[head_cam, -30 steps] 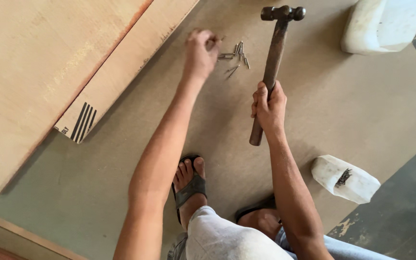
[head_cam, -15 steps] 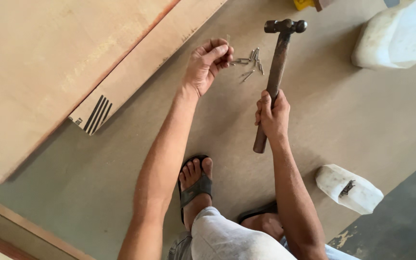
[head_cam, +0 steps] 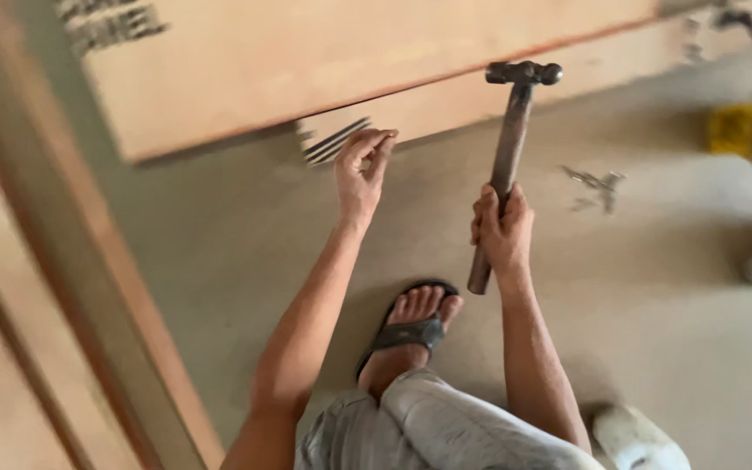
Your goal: The person aligns a thin wooden strip along a marked line on a plywood sheet, then hammers nails into the strip to secure it. Later, the person applies a white adhesive along the strip's edge using a small container.
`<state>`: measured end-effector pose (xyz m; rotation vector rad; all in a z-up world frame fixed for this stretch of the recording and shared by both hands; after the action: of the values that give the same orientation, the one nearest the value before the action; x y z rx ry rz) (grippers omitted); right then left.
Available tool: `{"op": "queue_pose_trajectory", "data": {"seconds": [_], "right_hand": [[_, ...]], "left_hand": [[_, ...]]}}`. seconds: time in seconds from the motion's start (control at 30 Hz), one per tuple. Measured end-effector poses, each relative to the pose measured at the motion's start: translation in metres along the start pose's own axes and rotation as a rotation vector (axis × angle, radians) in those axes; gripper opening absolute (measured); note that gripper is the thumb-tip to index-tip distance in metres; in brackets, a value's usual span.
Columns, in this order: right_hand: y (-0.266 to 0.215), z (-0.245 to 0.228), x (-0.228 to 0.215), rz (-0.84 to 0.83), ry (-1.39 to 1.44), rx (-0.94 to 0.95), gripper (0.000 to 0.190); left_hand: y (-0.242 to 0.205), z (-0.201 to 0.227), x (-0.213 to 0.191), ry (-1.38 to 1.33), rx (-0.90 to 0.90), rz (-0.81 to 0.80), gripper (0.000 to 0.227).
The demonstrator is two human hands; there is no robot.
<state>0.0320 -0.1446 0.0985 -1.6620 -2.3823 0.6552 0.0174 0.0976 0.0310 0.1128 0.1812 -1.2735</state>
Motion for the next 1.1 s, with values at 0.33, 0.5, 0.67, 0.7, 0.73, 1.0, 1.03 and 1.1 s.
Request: {"op": "queue_pose_trajectory", "data": {"seconds": [0.33, 0.5, 0.67, 0.7, 0.73, 1.0, 1.03, 1.1], "right_hand": [[0.007, 0.000, 0.075, -0.310, -0.223, 0.063, 0.023], [0.010, 0.001, 0.074, -0.353, -0.268, 0.078, 0.024], [0.014, 0.001, 0.071, -0.380, -0.276, 0.075, 0.024], [0.014, 0.001, 0.070, -0.382, -0.284, 0.072, 0.024], [0.015, 0.001, 0.071, -0.385, -0.290, 0.067, 0.023], [0.017, 0.009, 0.075, -0.394, -0.397, 0.055, 0.023], [0.017, 0.008, 0.075, -0.393, -0.435, 0.033, 0.023], [0.016, -0.005, 0.078, -0.378, -0.596, -0.168, 0.022]], "left_hand": [[-0.028, -0.058, -0.089, 0.151, 0.010, 0.447, 0.014], [-0.013, -0.061, -0.083, 0.222, 0.059, 0.434, 0.011], [-0.015, -0.058, -0.082, 0.205, 0.055, 0.415, 0.010], [-0.015, -0.058, -0.081, 0.193, 0.047, 0.406, 0.010], [-0.015, -0.056, -0.082, 0.209, 0.057, 0.414, 0.010], [-0.014, -0.042, -0.081, 0.292, 0.112, 0.423, 0.009], [-0.015, -0.044, -0.080, 0.257, 0.069, 0.405, 0.009], [-0.015, -0.049, -0.079, 0.189, -0.009, 0.370, 0.010]]}}
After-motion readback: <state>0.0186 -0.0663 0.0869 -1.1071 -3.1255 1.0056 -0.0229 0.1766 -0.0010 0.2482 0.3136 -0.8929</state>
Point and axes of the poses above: each hand's wrist, its own y-axis towards the middle knuckle, its own x-axis out of the palm, z = x × y, the point moved 5 cm from there along y, towards the middle knuckle, and after that the axes turned 14 degrees about -z, right-handed, at the moved point
